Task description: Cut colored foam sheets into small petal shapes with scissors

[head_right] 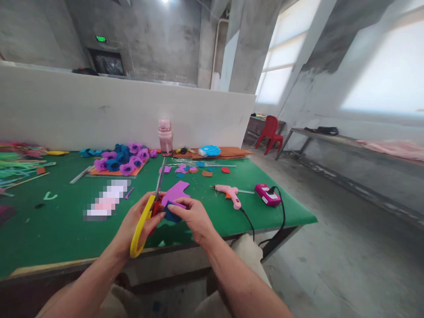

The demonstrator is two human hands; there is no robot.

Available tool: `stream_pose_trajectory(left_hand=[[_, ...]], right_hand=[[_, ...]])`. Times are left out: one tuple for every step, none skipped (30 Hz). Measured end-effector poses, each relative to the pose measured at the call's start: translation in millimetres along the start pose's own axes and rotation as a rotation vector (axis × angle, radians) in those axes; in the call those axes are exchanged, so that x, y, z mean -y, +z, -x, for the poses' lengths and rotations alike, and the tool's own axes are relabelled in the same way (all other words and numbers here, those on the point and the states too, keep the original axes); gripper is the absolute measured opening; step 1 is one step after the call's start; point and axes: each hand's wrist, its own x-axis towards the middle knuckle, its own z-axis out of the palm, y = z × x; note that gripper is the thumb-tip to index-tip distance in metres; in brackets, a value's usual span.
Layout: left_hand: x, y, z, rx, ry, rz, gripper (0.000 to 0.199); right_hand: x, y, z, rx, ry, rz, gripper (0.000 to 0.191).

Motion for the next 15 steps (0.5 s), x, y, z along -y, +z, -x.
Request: stream_pose_trajectory(left_hand=[[1, -0.5, 0, 0.006, 0.01, -0.018, 0.038], [1, -1.5, -1, 0.012, 0.025, -0.046, 0.036], [1, -3.0, -1, 0.02, 0.046, -0.087, 0.034], [1, -5.1, -1, 0.031, 0.073, -0.148, 0.033], [0, -7.7, 0, 0.045, 0.102, -0.23, 0.033], [-1, -10.6, 0, 0.066, 0.129, -0.33, 0.033], [-3, -13.8, 2, 0.09, 0.149, -0.443, 0.033], [-5, -17.0, 3, 0.116, 0.16, -0.558, 0.034], [-7, -20.0, 5, 0.146, 0.162, -0.667, 0.034], [-9, -22.6, 7, 0.177, 0.162, -0.76, 0.035], [-11, -24.8, 9, 0.207, 0.165, -0.832, 0.037], [-12, -26.5, 11, 0.238, 0.169, -0.888, 0.039], [-12, -27.7, 12, 0.271, 0.173, -0.931, 0.041], [-12, -28.3, 13, 0.305, 0.171, -0.965, 0.043], [-11, -28.5, 14, 0.338, 0.164, -0.995, 0.045]], right_hand=[[0, 0, 0, -0.004, -0.001, -0.001, 0.022], [0, 0, 0, -0.013, -0.002, -0.004, 0.022], [0, 0, -1, -0.032, -0.006, -0.009, 0.021], [0, 0, -2, -0.059, -0.015, -0.017, 0.021], [0, -2, -3, -0.091, -0.031, -0.026, 0.021], [0, -3, -5, -0.123, -0.052, -0.037, 0.021], [0, -5, -6, -0.151, -0.074, -0.048, 0.02], [1, -7, -7, -0.169, -0.093, -0.059, 0.019], [2, -9, -9, -0.18, -0.107, -0.069, 0.019], [4, -11, -9, -0.186, -0.113, -0.073, 0.018], [5, -13, -10, -0.19, -0.115, -0.075, 0.018], [7, -14, -10, -0.193, -0.114, -0.074, 0.018], [8, -16, -10, -0.198, -0.114, -0.071, 0.018], [9, -17, -10, -0.205, -0.116, -0.069, 0.018], [10, -17, -10, -0.211, -0.12, -0.069, 0.018]])
